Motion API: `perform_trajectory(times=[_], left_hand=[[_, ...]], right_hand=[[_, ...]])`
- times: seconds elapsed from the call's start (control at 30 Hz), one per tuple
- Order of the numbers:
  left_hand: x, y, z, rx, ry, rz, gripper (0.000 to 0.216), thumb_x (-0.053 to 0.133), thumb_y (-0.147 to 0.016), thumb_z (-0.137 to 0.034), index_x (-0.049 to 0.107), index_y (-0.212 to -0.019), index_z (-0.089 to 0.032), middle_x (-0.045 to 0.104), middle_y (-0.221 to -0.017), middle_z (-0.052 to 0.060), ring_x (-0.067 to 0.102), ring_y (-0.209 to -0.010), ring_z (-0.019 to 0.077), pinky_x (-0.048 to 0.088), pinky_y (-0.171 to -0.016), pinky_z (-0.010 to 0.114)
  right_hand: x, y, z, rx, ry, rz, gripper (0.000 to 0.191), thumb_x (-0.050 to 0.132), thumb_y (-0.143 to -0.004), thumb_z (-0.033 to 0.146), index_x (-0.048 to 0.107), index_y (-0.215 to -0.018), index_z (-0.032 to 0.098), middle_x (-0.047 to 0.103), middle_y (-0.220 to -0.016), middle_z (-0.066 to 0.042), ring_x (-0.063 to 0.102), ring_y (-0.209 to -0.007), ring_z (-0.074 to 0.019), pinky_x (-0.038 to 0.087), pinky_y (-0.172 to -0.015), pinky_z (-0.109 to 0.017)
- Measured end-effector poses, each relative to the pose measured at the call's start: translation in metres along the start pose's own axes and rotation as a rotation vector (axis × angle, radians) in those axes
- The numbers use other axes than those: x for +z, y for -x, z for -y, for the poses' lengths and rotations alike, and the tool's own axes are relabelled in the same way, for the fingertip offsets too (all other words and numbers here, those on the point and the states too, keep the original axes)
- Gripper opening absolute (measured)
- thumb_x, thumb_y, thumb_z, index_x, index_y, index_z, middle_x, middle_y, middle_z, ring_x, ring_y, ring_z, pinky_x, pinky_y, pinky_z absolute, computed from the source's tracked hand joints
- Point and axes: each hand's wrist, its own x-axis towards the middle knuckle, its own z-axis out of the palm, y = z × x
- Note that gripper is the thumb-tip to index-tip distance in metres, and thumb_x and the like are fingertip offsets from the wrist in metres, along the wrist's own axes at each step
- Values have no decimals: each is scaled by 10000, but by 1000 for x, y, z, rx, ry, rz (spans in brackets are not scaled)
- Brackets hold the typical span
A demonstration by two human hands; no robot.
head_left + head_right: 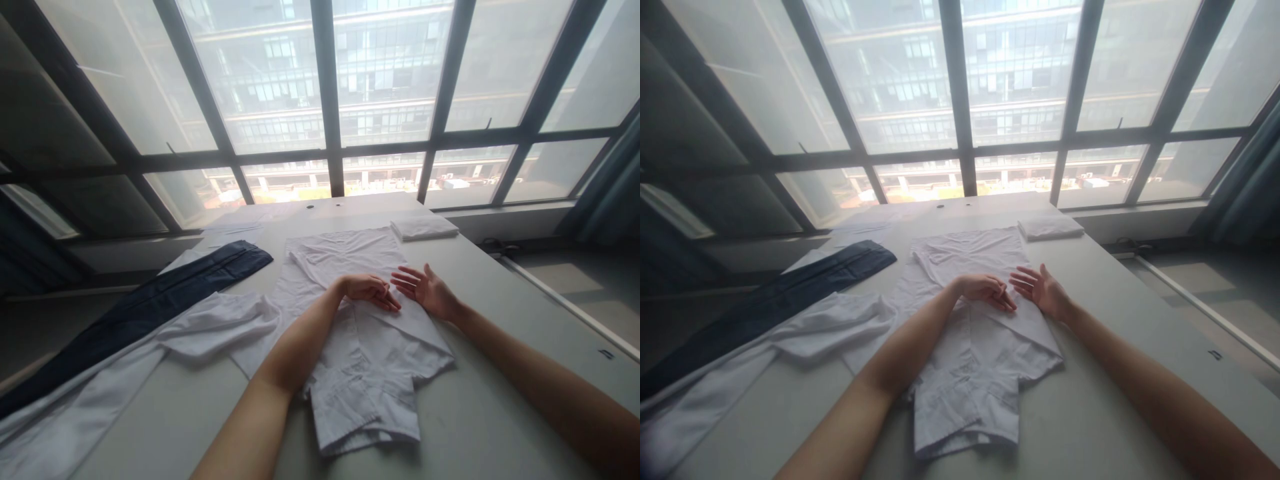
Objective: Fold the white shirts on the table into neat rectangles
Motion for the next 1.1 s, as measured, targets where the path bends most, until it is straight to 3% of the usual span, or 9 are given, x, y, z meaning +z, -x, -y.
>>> perform_trajectory(times=[0.13, 0.27, 0.33, 0.43, 0.57, 0.7, 0.97, 1.03, 1.1], left_hand=[[-1, -1, 0, -16, 6, -10, 129, 694, -778, -234, 635, -694, -155, 753, -1119, 196, 711, -1101, 287, 482, -1052, 390], [2, 1, -2, -11, -9, -34, 118, 707, -770, -228, 640, -709, -153, 749, -1133, 208, 713, -1101, 294, 481, -1056, 396], [5, 2, -3, -13, -23, -53, 122, 707, -766, -215, 629, -686, -166, 754, -1123, 200, 714, -1100, 291, 483, -1052, 391], [7, 4, -5, -10, -41, -73, 148, 712, -767, -220, 618, -660, -181, 761, -1106, 188, 713, -1099, 296, 480, -1057, 408], [7, 4, -5, -1, -45, -57, 124, 722, -755, -239, 643, -690, -168, 764, -1093, 181, 711, -1102, 309, 478, -1062, 440], [5, 4, -4, 3, -31, -47, 108, 710, -755, -228, 655, -704, -151, 760, -1107, 190, 715, -1090, 296, 494, -1040, 406], [4, 4, -2, 17, -8, -55, 128, 713, -762, -224, 619, -698, -163, 756, -1127, 183, 702, -1125, 296, 489, -1046, 409], [3, 4, -2, 25, -8, -46, 125, 712, -767, -223, 624, -702, -162, 757, -1121, 183, 702, -1123, 299, 490, -1047, 415], [2, 4, -1, 27, -11, -26, 125, 707, -776, -227, 632, -702, -161, 760, -1106, 184, 704, -1115, 305, 488, -1050, 428]], right_hand=[[-16, -15, -3, -8, -40, -157, 457, 310, -1056, 487, 566, -1319, 215, 642, -1353, -157, 615, -1279, -244, 503, -1094, -491], [-36, -26, 2, -176, -23, -416, 339, 390, -1032, 345, 565, -1305, 248, 619, -1381, -128, 600, -1290, -208, 528, -1087, -429], [-40, -26, 6, -246, -12, -433, 320, 420, -1011, 327, 588, -1278, 275, 633, -1371, -94, 594, -1297, -204, 516, -1105, -424], [-35, -18, 11, -282, -18, -301, 292, 438, -1007, 366, 632, -1212, 289, 669, -1330, -62, 588, -1312, -218, 483, -1141, -444], [-20, -8, 9, -128, -1, -101, 294, 464, -1013, 389, 652, -1192, 253, 674, -1332, -80, 598, -1306, -235, 456, -1161, -457], [-14, -6, 4, 56, 61, -55, 248, 520, -994, 303, 663, -1162, 190, 715, -1240, -128, 665, -1208, -240, 440, -1164, -463], [-16, 0, 15, 157, 187, -28, 246, 544, -961, 247, 674, -1148, 156, 757, -1128, -154, 726, -1082, -249, 447, -1133, -482], [-15, 8, 24, 211, 263, 99, 277, 517, -990, 288, 665, -1193, 172, 746, -1178, -149, 714, -1117, -248, 496, -1079, -469], [-15, 17, 32, 322, 333, 332, 334, 503, -1013, 363, 660, -1228, 161, 711, -1263, -177, 698, -1159, -272, 576, -959, -426]])
